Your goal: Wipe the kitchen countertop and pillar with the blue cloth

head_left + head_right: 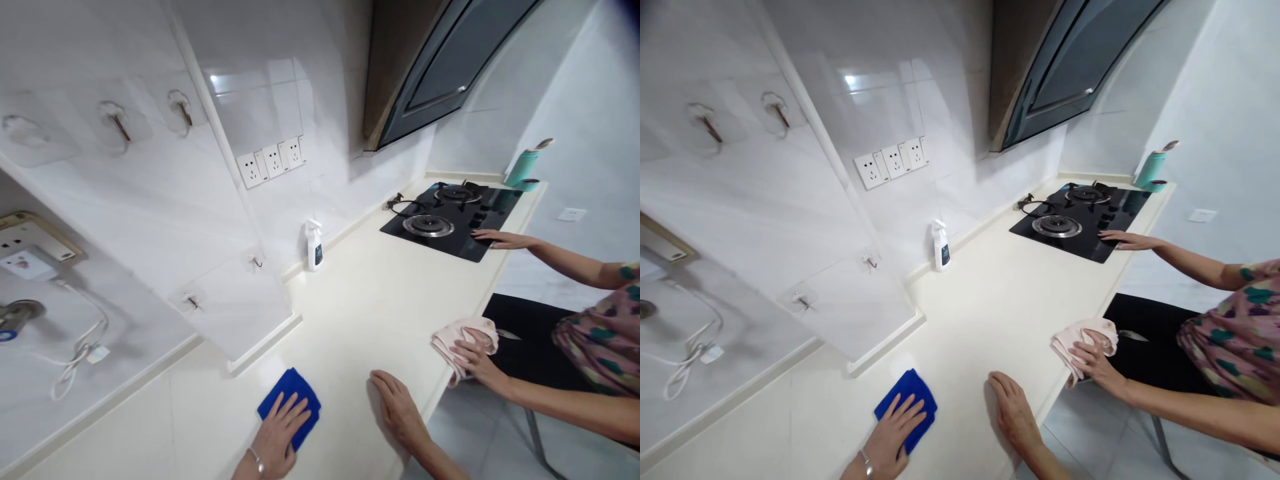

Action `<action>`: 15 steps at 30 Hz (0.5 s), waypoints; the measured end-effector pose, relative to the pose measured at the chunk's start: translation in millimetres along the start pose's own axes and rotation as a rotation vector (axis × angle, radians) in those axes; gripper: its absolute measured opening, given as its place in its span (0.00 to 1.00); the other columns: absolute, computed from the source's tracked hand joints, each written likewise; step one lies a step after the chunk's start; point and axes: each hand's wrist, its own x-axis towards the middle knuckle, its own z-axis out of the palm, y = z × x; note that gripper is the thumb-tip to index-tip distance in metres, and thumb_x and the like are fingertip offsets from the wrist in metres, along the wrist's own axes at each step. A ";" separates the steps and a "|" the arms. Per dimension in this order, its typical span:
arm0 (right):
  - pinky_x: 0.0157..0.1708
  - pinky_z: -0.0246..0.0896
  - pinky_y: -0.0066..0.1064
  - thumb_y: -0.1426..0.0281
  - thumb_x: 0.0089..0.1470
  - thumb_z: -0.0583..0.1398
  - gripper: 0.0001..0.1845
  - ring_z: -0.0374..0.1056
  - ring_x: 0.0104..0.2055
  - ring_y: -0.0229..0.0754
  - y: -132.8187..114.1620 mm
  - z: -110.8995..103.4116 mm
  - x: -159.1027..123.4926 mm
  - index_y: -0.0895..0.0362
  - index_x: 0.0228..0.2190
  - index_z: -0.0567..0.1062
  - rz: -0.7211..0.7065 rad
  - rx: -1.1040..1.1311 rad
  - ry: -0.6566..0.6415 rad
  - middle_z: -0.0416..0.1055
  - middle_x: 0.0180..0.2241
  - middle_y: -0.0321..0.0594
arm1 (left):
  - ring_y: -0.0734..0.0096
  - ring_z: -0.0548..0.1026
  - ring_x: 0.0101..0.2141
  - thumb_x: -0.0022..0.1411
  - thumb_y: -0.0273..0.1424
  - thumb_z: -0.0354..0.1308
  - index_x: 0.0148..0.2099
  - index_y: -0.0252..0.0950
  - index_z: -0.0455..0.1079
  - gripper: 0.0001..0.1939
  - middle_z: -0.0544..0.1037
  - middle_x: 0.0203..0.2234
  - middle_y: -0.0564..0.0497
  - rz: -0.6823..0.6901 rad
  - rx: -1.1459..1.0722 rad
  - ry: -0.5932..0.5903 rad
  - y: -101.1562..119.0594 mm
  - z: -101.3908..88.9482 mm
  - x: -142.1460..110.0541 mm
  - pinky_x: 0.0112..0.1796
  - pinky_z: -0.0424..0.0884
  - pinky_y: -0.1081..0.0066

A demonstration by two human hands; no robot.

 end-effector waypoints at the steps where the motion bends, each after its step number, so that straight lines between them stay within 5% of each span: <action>1: 0.59 0.64 0.46 0.82 0.48 0.48 0.33 0.64 0.58 0.46 -0.3 0.3 0.1 0.52 0.54 0.70 0.000 0.000 0.006 0.68 0.55 0.42 | 0.60 0.49 0.68 0.42 0.20 0.50 0.70 0.52 0.45 0.53 0.51 0.69 0.60 -0.016 -0.017 -0.038 -3.1 -3.6 -11.9 0.67 0.44 0.44; 4: 0.58 0.64 0.46 0.83 0.48 0.48 0.33 0.65 0.57 0.47 0.2 1.6 0.0 0.52 0.53 0.70 -0.001 -0.008 0.017 0.69 0.54 0.42 | 0.59 0.47 0.69 0.49 0.22 0.51 0.71 0.50 0.44 0.48 0.50 0.70 0.56 -0.170 -0.030 0.043 0.7 2.8 -19.9 0.67 0.45 0.46; 9: 0.58 0.64 0.46 0.83 0.48 0.48 0.33 0.65 0.57 0.48 3.6 5.2 -2.8 0.53 0.54 0.70 -0.014 -0.043 0.014 0.69 0.55 0.43 | 0.45 0.40 0.69 0.66 0.34 0.45 0.68 0.33 0.55 0.30 0.53 0.69 0.39 -0.828 0.064 0.549 26.9 52.3 38.3 0.64 0.49 0.38; 15: 0.57 0.65 0.44 0.82 0.50 0.48 0.33 0.65 0.56 0.47 3.6 4.1 -2.9 0.52 0.56 0.68 -0.037 -0.087 0.027 0.69 0.55 0.43 | 0.33 0.30 0.68 0.63 0.41 0.52 0.65 0.28 0.60 0.33 0.48 0.69 0.32 -0.848 0.270 0.674 40.4 81.4 69.2 0.64 0.44 0.35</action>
